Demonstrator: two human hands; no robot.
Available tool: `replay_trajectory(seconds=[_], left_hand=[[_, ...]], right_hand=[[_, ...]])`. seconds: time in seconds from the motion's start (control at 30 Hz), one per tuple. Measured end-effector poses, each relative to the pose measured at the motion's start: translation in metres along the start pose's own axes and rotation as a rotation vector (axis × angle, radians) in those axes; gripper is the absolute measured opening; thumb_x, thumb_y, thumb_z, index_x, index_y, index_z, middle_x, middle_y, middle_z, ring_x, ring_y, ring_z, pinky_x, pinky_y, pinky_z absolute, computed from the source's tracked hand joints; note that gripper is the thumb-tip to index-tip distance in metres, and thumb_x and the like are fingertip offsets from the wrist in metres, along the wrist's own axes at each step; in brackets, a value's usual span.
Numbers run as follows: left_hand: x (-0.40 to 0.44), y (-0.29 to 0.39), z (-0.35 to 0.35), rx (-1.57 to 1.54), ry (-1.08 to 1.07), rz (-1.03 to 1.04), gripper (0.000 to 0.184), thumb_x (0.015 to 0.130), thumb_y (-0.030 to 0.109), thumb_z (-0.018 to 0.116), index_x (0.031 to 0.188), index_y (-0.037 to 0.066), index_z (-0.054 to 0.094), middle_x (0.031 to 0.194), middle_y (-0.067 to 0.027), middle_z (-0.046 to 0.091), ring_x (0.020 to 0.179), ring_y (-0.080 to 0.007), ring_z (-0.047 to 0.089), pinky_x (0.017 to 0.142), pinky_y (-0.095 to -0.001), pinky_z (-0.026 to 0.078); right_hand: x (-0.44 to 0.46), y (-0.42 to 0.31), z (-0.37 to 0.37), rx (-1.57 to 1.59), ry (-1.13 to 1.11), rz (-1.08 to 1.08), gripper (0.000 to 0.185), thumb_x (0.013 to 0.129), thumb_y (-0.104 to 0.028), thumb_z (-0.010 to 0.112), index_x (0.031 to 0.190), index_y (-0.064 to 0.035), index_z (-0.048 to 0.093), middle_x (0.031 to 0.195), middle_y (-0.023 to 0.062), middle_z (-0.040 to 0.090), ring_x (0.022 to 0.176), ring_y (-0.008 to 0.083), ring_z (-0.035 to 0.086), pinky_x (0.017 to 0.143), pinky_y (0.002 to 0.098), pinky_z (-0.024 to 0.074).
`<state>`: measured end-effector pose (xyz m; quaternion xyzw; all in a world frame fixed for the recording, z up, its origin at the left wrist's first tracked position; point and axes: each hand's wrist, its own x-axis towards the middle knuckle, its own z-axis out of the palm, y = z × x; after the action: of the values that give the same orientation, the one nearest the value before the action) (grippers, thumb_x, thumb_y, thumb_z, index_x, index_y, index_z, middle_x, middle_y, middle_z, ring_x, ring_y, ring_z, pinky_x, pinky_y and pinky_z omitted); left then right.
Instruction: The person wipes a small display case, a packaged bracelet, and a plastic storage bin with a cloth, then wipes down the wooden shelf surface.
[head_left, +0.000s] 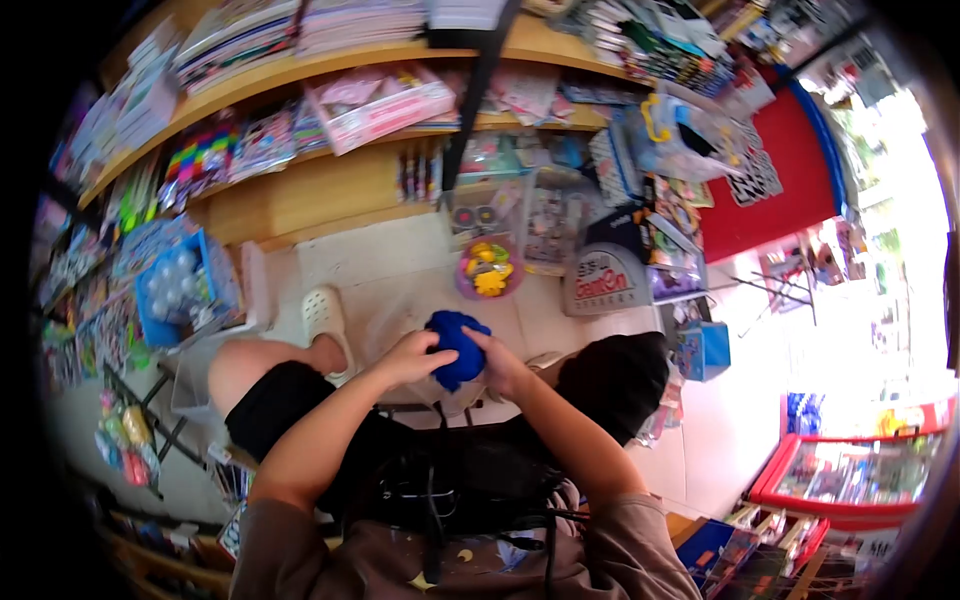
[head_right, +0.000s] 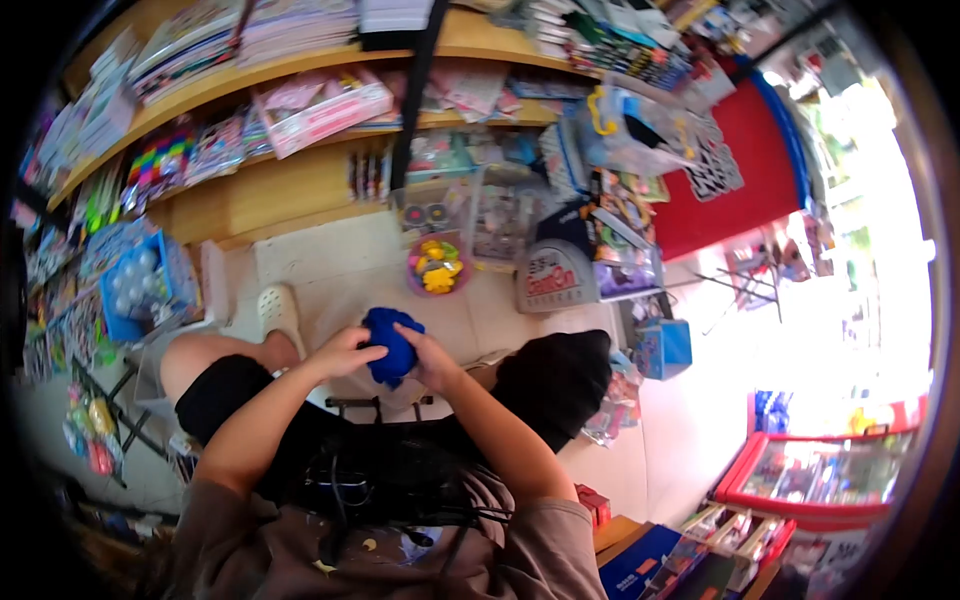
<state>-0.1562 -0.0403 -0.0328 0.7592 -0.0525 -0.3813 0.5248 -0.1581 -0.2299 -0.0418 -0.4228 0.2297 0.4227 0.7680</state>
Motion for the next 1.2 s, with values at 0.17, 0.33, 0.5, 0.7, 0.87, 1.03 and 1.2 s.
replay_trajectory(seconds=[0.17, 0.33, 0.5, 0.7, 0.87, 1.03, 1.2], left_hand=[[0.010, -0.015, 0.003, -0.361, 0.124, 0.036, 0.021, 0.084, 0.024, 0.058, 0.092, 0.006, 0.063, 0.081, -0.0001, 0.059, 0.075, -0.0082, 0.052, 0.065, -0.0227, 0.042], [0.018, -0.027, -0.002, -0.390, 0.200, -0.110, 0.018, 0.086, 0.022, 0.055, 0.093, 0.007, 0.062, 0.085, -0.0008, 0.060, 0.081, -0.0097, 0.055, 0.069, -0.0243, 0.042], [0.029, -0.047, 0.000, -0.312, 0.190, -0.160, 0.017, 0.086, 0.021, 0.054, 0.091, 0.007, 0.061, 0.085, -0.0012, 0.061, 0.080, -0.0101, 0.057, 0.068, -0.0236, 0.043], [0.041, -0.071, 0.000, -0.289, 0.199, -0.236, 0.016, 0.087, 0.021, 0.054, 0.090, 0.006, 0.060, 0.083, -0.0029, 0.061, 0.074, -0.0111, 0.057, 0.064, -0.0236, 0.044], [0.041, -0.079, -0.002, -0.290, 0.236, -0.329, 0.016, 0.087, 0.020, 0.052, 0.088, 0.005, 0.058, 0.080, -0.0030, 0.061, 0.071, -0.0123, 0.057, 0.061, -0.0237, 0.044], [0.040, -0.112, -0.003, -0.220, 0.235, -0.425, 0.019, 0.086, 0.025, 0.051, 0.090, 0.007, 0.057, 0.082, -0.0050, 0.061, 0.069, -0.0165, 0.059, 0.060, -0.0289, 0.047], [0.036, -0.149, 0.005, -0.113, 0.152, -0.596, 0.020, 0.084, 0.024, 0.053, 0.090, 0.006, 0.056, 0.079, -0.0064, 0.061, 0.069, -0.0168, 0.059, 0.059, -0.0295, 0.046]], right_hand=[[-0.018, -0.012, -0.024, 0.052, 0.141, -0.143, 0.040, 0.088, -0.037, 0.054, 0.117, -0.0093, 0.051, 0.104, 0.0048, 0.061, 0.087, 0.0160, 0.063, 0.072, 0.0321, 0.0533], [-0.053, -0.050, -0.059, 0.234, 0.276, -0.300, 0.048, 0.088, -0.048, 0.048, 0.116, -0.0093, 0.051, 0.100, 0.0066, 0.062, 0.084, 0.0190, 0.063, 0.074, 0.0331, 0.0509], [-0.115, -0.103, -0.092, 0.415, 0.208, -0.749, 0.043, 0.088, -0.036, 0.046, 0.120, -0.0073, 0.049, 0.114, 0.0094, 0.057, 0.105, 0.0238, 0.055, 0.095, 0.0378, 0.0398], [-0.222, -0.160, -0.165, 0.341, 0.483, -1.145, 0.040, 0.087, -0.030, 0.047, 0.118, -0.0047, 0.047, 0.109, 0.0121, 0.058, 0.096, 0.0241, 0.059, 0.081, 0.0383, 0.0487], [-0.282, -0.174, -0.197, -0.010, 1.063, -1.102, 0.039, 0.090, -0.031, 0.048, 0.119, -0.0049, 0.048, 0.095, 0.0113, 0.061, 0.079, 0.0164, 0.064, 0.055, 0.0277, 0.0544], [-0.260, -0.179, -0.292, -0.395, 1.462, -1.080, 0.042, 0.089, -0.036, 0.051, 0.117, -0.0044, 0.053, 0.088, 0.0097, 0.062, 0.069, 0.0135, 0.059, 0.049, 0.0248, 0.0482], [-0.189, -0.200, -0.290, -0.137, 1.321, -0.878, 0.055, 0.086, -0.046, 0.053, 0.113, 0.0014, 0.050, 0.088, 0.0166, 0.059, 0.064, 0.0243, 0.061, 0.041, 0.0316, 0.0498]])
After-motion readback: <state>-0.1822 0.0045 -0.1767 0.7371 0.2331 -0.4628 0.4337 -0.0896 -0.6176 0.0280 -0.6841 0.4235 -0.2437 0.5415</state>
